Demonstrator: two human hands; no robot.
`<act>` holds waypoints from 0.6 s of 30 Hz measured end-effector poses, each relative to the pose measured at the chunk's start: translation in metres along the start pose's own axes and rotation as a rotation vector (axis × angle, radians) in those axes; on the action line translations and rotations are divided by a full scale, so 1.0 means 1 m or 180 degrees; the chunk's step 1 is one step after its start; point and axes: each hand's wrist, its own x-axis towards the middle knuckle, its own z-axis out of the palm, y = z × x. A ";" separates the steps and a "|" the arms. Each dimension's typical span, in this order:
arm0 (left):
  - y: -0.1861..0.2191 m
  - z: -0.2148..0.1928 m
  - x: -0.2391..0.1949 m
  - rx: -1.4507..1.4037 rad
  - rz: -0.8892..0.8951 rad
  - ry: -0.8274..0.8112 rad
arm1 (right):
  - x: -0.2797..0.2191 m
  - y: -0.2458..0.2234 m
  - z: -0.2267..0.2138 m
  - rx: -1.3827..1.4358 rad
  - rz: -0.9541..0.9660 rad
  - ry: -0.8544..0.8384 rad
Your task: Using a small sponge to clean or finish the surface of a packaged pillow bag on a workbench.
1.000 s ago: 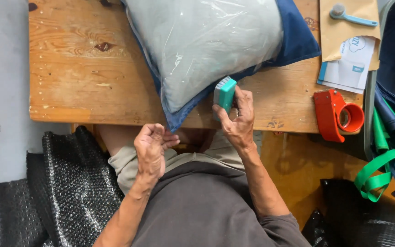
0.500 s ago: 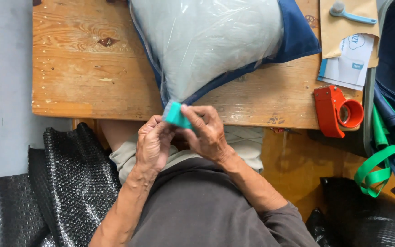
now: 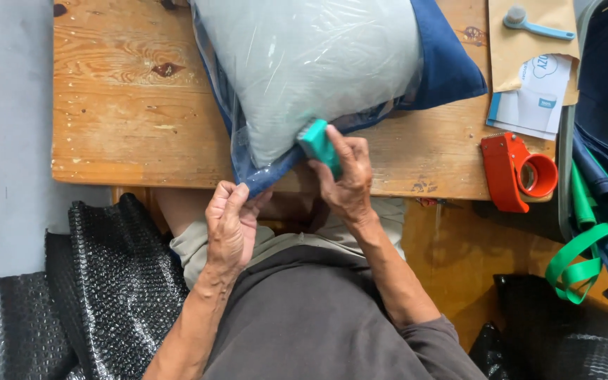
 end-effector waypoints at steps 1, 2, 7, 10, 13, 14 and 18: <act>0.000 0.002 0.002 -0.0001 0.0018 -0.0004 | 0.003 -0.001 -0.004 0.0009 -0.0015 0.0006; -0.002 0.003 0.000 -0.0203 0.0003 0.0027 | 0.002 -0.003 -0.010 -0.0010 0.0072 0.0080; -0.041 0.003 0.006 -0.0646 -0.0109 -0.0196 | 0.005 -0.050 -0.005 0.0224 0.0052 -0.0002; -0.059 -0.002 0.017 -0.0537 0.0112 -0.0266 | 0.000 -0.072 0.013 0.0531 -0.0136 -0.0281; -0.044 0.006 0.016 -0.0553 0.0106 -0.0165 | -0.003 -0.057 0.020 0.0181 -0.0405 -0.0216; -0.028 0.016 0.013 -0.0477 0.0138 -0.0146 | -0.002 -0.043 0.020 0.0038 -0.0359 -0.0091; -0.016 0.017 0.007 -0.0359 0.0007 -0.0084 | -0.001 0.004 0.009 -0.0024 -0.0096 0.0027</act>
